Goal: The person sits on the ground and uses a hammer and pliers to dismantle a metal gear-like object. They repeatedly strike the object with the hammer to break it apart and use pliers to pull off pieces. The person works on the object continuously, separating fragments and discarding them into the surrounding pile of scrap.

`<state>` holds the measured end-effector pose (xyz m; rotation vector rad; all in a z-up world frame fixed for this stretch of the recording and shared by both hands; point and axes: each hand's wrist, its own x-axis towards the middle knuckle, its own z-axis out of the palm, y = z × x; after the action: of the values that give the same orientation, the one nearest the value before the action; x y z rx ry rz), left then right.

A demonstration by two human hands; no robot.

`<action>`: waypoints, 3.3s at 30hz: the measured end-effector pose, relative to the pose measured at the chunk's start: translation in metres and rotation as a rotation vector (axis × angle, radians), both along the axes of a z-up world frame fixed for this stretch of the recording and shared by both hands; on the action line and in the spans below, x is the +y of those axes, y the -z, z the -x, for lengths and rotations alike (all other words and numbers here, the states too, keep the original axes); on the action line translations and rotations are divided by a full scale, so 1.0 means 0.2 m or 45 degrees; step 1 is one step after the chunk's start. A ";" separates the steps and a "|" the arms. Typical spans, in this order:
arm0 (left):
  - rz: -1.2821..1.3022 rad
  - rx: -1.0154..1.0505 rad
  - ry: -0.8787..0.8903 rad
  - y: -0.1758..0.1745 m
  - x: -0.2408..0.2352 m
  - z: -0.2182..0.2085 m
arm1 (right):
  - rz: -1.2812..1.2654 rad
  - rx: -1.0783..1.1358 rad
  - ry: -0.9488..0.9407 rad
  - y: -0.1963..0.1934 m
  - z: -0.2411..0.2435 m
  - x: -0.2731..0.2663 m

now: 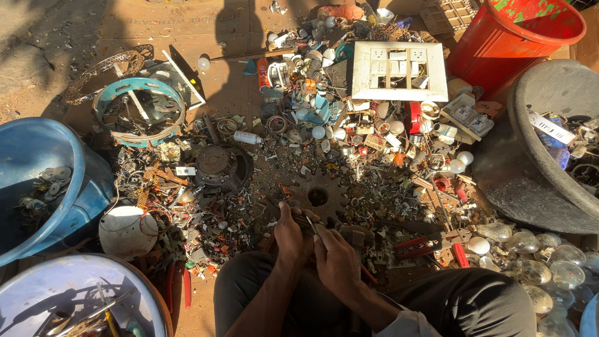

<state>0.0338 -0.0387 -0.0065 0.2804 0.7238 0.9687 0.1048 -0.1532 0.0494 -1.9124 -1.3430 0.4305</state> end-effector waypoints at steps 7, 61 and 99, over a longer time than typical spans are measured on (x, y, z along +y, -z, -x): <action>0.086 -0.254 0.067 -0.02 0.06 0.05 | 0.544 0.479 0.013 0.03 -0.24 -0.03; -1.141 1.937 0.875 0.21 0.11 -0.10 | 0.977 0.001 -0.569 -0.03 -0.26 -0.05; -0.484 1.772 0.151 0.21 0.41 0.21 | 0.687 0.065 -0.247 0.14 -0.30 -0.13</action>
<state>-0.0081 0.0441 -0.0485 1.3872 1.7395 0.6877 0.1654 -0.1793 0.0212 -2.1778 -1.4892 1.0165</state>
